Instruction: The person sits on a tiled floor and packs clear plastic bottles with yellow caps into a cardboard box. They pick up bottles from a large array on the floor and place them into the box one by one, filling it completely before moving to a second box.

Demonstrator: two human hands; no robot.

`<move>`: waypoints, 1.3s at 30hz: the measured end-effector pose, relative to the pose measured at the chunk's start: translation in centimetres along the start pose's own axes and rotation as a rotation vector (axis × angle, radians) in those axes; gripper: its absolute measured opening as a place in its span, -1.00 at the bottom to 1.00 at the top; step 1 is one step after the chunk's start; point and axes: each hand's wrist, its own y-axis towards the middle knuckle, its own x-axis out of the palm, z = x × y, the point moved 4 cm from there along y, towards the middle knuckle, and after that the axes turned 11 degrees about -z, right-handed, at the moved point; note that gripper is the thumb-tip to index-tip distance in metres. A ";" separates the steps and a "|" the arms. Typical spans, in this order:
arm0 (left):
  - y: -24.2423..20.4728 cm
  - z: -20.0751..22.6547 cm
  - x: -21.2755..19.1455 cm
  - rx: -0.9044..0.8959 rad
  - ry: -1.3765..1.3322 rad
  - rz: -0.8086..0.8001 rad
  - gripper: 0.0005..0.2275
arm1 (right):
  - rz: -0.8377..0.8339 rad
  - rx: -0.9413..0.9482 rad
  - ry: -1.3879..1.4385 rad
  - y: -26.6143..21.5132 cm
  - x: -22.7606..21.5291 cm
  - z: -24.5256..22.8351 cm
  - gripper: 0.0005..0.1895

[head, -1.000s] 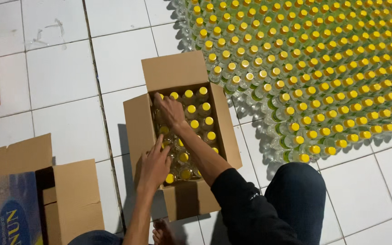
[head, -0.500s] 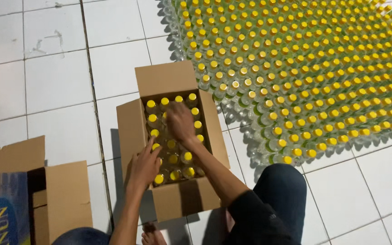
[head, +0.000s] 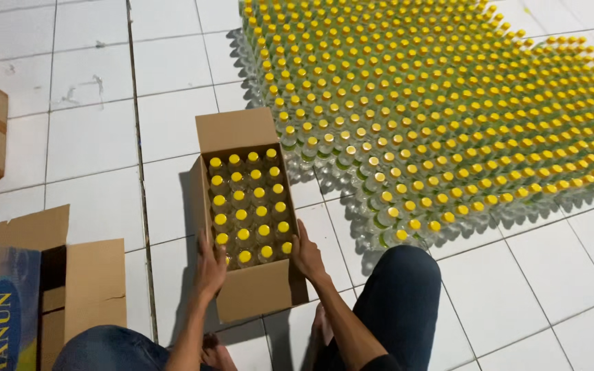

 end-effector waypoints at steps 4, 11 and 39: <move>1.6 -6.2 1.9 -0.060 -0.047 -0.022 -0.19 | -0.034 -0.006 -0.009 1.1 0.9 2.5 -0.35; 1.6 -8.2 1.5 -0.243 0.178 -0.058 -0.48 | -0.028 -0.113 -0.003 0.7 0.4 1.9 -0.36; 2.5 -10.2 3.6 -0.145 0.045 0.054 -0.63 | 0.088 0.131 0.167 1.1 1.7 4.9 -0.34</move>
